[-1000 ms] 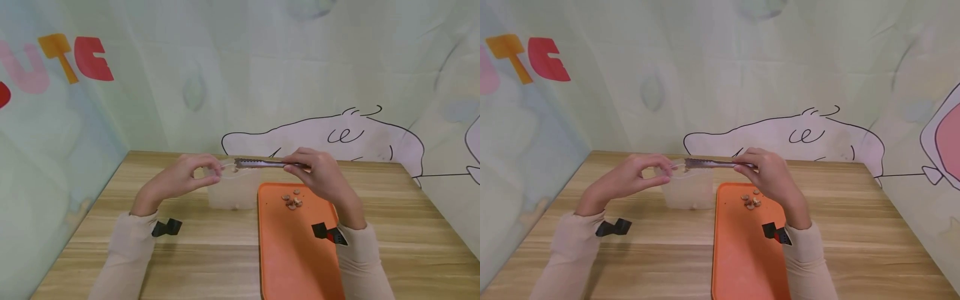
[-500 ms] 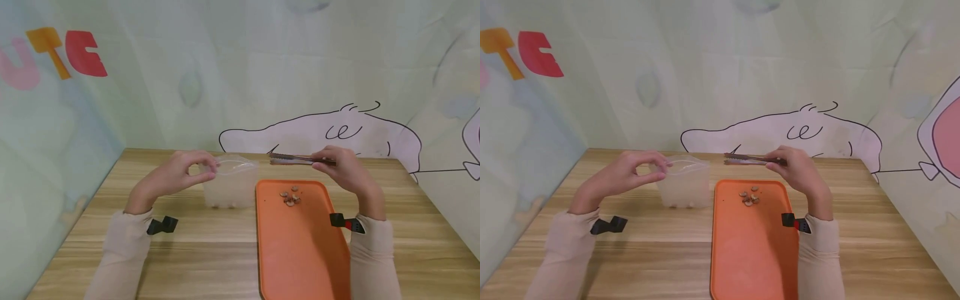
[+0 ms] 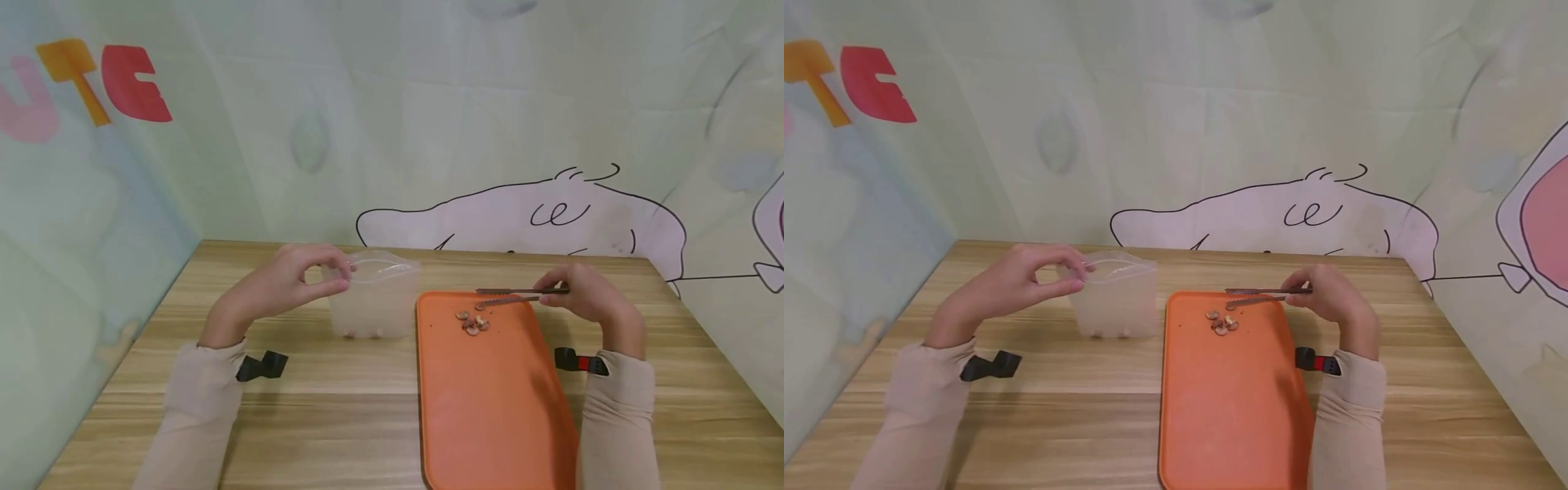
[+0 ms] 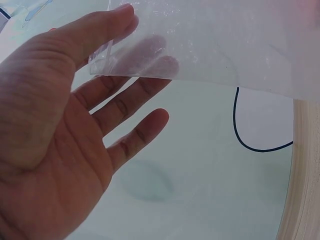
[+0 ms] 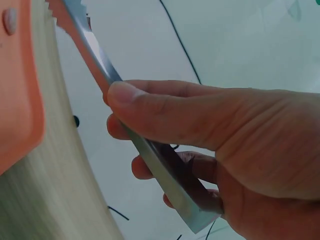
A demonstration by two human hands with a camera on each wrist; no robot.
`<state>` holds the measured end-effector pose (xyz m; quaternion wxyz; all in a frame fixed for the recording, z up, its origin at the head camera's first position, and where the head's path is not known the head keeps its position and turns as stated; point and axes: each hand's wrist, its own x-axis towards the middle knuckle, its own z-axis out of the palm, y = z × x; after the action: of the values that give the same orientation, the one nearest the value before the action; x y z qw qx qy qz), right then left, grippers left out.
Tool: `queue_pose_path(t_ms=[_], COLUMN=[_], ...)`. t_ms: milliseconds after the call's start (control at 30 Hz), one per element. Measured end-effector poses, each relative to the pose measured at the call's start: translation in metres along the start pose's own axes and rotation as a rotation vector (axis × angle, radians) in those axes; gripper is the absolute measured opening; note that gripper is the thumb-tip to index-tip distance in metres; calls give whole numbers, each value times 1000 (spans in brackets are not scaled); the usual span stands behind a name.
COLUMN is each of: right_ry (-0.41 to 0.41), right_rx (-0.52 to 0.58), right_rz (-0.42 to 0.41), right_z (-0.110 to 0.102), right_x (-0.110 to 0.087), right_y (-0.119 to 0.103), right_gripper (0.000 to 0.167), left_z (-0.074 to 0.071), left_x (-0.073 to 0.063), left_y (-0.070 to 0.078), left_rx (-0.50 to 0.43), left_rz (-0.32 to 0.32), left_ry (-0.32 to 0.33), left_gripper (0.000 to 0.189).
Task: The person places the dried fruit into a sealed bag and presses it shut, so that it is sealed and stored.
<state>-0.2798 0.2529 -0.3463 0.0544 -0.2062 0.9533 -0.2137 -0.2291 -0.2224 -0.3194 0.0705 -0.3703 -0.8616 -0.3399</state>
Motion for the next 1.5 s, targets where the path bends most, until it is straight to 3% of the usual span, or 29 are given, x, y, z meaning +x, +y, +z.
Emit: queue_pose_path(t_ms=[300, 533, 667, 800, 967, 1133, 1300, 1500], right_ry=[-44, -8, 94, 228, 362, 452, 464, 380], right_rx=[-12, 20, 65, 127, 136, 133, 118, 102], right_rz=[6, -14, -80, -199, -352, -428, -509, -562], right_z=[16, 9, 0, -7, -15, -15, -6, 11], right_x=[9, 12, 10, 8, 4, 1, 7, 18], right_y=[15, 6, -7, -24, -53, -79, -100, -121], right_gripper=[10, 11, 13, 12, 16, 20, 21, 16], left_z=[-3, -7, -8, -9, -8, -6, -3, 3], left_x=[-1, 0, 1, 2, 2, 4, 5, 3], left_y=[1, 3, 4, 4, 3, 3, 4, 4], left_rx=[-22, -17, -5, -1, 9, -11, -42, -49], left_rz=[-10, -17, -19, -20, -10, 1, 15, 39], left_ry=[-9, -12, -15, -21, -14, -21, -35, -33], left_gripper=[6, 8, 7, 7, 7, 8, 9, 8])
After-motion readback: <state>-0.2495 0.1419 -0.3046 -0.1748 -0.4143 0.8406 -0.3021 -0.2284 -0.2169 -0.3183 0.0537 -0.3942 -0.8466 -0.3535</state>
